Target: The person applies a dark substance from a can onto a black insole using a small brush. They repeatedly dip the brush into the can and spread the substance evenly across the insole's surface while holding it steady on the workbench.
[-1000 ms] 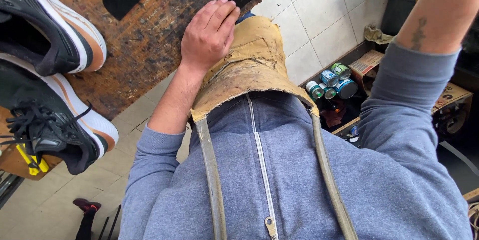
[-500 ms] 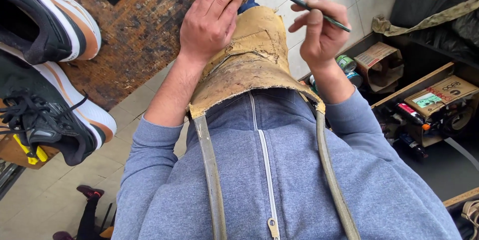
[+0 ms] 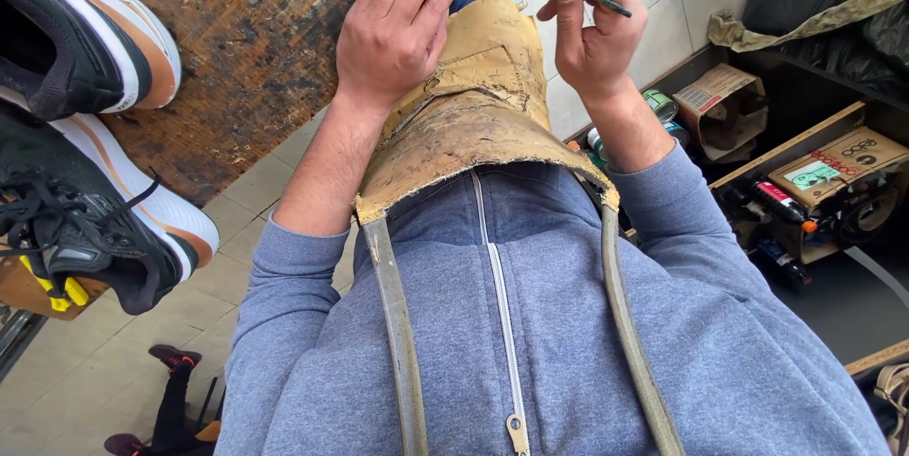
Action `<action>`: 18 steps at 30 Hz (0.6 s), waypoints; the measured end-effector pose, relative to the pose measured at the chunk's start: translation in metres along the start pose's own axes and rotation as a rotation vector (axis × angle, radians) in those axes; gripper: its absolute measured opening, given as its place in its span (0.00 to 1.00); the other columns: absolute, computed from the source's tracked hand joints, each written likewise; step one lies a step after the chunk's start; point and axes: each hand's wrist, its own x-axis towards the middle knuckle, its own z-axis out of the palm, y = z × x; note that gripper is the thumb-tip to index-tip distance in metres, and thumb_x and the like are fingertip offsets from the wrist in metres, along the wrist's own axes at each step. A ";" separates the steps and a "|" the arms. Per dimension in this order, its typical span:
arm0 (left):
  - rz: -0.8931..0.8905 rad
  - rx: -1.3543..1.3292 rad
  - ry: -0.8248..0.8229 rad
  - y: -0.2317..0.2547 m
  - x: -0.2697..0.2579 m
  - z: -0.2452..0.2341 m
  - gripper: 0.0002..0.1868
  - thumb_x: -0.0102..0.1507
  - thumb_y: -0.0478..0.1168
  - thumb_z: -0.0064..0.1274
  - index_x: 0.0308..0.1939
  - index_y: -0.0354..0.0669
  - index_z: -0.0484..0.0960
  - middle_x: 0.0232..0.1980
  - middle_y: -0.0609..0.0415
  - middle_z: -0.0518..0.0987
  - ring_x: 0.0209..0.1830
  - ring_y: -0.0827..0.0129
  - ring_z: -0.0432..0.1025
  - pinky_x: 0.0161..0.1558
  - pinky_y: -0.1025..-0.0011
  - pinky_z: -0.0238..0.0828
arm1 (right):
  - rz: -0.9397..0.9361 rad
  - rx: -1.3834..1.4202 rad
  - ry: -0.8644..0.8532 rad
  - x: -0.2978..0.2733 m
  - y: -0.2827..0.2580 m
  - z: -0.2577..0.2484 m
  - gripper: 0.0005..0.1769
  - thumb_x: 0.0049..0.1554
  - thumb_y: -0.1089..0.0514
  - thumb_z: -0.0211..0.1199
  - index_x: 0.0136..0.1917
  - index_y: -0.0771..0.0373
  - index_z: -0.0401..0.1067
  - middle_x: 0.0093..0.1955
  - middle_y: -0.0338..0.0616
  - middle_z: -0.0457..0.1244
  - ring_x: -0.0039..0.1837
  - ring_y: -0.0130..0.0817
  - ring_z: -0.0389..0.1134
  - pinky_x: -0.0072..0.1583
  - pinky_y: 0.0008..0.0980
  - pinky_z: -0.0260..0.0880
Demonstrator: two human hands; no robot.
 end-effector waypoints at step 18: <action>0.012 0.000 -0.024 0.000 0.002 -0.003 0.14 0.69 0.31 0.56 0.58 0.37 0.86 0.60 0.50 0.81 0.61 0.59 0.74 0.67 0.63 0.71 | -0.027 -0.091 -0.102 0.004 -0.007 0.004 0.08 0.73 0.64 0.50 0.58 0.72 0.68 0.51 0.57 0.70 0.36 0.40 0.74 0.38 0.30 0.69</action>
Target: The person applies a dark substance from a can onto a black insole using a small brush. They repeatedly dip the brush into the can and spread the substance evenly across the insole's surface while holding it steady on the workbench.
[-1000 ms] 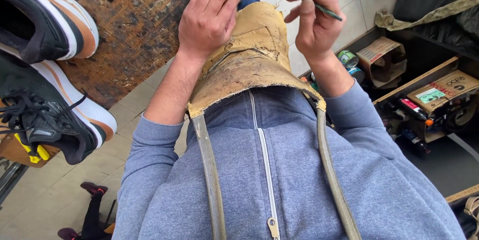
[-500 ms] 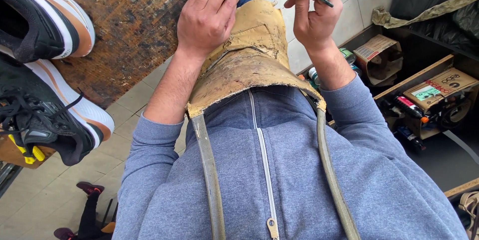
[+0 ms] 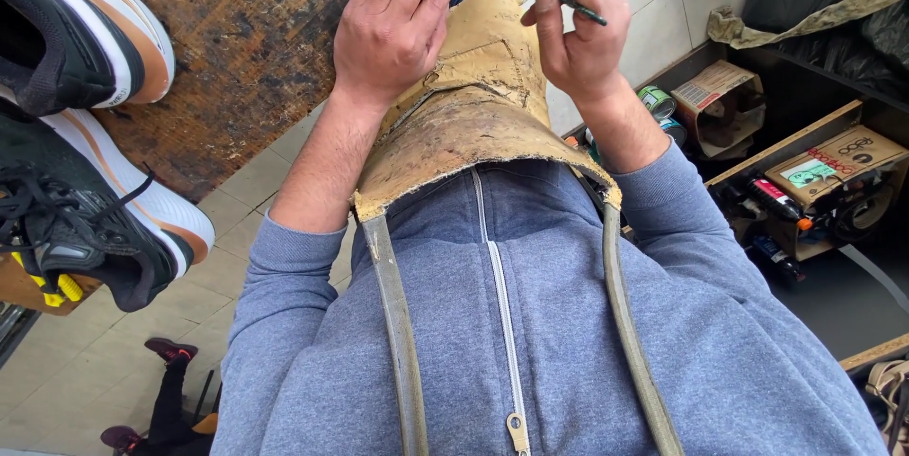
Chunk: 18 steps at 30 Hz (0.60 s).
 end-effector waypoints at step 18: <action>-0.001 -0.002 0.006 0.000 -0.001 0.001 0.13 0.70 0.33 0.60 0.59 0.37 0.86 0.61 0.49 0.81 0.63 0.59 0.74 0.67 0.63 0.72 | -0.057 -0.084 0.158 0.003 0.005 -0.011 0.07 0.73 0.67 0.50 0.58 0.70 0.69 0.54 0.57 0.68 0.34 0.44 0.73 0.37 0.33 0.69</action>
